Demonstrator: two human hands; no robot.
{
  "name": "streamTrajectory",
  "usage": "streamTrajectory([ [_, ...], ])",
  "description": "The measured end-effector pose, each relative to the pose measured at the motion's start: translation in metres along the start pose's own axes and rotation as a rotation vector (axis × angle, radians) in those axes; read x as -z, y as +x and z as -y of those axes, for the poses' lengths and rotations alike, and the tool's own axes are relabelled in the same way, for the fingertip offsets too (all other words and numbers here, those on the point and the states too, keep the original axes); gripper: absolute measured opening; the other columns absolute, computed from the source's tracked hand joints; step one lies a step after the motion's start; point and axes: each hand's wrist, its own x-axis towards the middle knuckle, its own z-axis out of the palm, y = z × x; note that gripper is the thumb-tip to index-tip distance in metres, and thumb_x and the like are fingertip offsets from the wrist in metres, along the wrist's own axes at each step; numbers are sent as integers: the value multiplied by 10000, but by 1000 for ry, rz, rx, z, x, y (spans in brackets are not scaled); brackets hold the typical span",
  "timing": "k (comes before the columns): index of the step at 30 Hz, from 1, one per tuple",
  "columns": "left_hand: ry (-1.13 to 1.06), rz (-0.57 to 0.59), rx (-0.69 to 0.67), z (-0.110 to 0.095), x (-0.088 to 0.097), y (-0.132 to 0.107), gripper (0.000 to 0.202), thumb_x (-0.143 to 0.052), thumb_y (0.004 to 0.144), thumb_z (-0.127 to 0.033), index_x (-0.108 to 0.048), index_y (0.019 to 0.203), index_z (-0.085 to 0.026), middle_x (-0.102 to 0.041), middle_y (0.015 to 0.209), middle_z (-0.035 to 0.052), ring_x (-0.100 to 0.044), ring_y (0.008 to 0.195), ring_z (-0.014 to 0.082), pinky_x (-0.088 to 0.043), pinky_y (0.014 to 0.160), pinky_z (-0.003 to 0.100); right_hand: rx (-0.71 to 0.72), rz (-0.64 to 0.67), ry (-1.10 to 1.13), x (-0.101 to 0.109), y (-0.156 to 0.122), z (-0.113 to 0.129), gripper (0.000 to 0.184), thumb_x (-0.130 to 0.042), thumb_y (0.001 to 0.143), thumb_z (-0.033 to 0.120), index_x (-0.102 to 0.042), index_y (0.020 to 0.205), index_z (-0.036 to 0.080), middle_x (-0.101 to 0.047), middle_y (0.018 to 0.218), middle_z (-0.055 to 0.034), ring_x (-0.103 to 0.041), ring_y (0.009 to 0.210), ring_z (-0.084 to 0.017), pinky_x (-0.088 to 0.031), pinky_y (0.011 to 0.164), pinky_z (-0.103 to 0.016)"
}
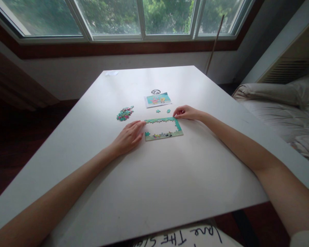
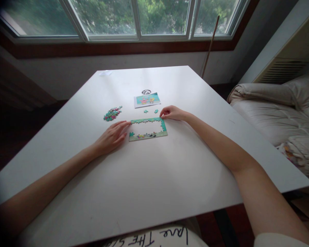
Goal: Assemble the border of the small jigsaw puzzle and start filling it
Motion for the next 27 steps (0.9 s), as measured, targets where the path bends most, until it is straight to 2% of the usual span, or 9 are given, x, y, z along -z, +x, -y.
streamTrajectory([
  [14,-20,-4,-35,0,1,0,462,-337,913,-302,-399,1324,-100,-507,1301,146,-415,1246,240,-347,1066,417,1,12,-7,0,0,-2,324,-634,684,389,-695,856,122,-490,645,14,-412,624,-102,-328,585,-245],
  [20,-38,-4,-25,-2,3,0,445,-348,913,-318,-401,1318,-140,-510,1297,131,-431,1230,244,-353,1058,439,-39,-11,40,0,-1,4,356,-640,681,420,-677,869,119,-489,653,17,-419,627,-107,-325,587,-253],
  [22,-36,-16,-33,-3,3,0,443,-354,913,-319,-394,1321,-149,-503,1304,128,-430,1230,245,-345,1065,446,-71,-83,58,-2,-2,4,366,-624,699,432,-664,879,117,-515,669,7,-433,629,-113,-340,595,-261],
  [24,-32,-26,-43,-3,3,0,438,-351,915,-307,-389,1322,-150,-498,1305,128,-428,1231,242,-342,1069,445,-65,-212,19,-7,-2,3,326,-606,725,405,-657,876,121,-548,697,-11,-453,641,-124,-367,617,-274],
  [27,-23,-34,-52,-3,3,1,433,-340,918,-282,-376,1329,-150,-490,1309,125,-420,1236,237,-342,1071,443,52,-414,-156,-15,-2,1,219,-573,777,322,-656,884,149,-612,861,-75,-525,776,-177,-428,717,-320],
])
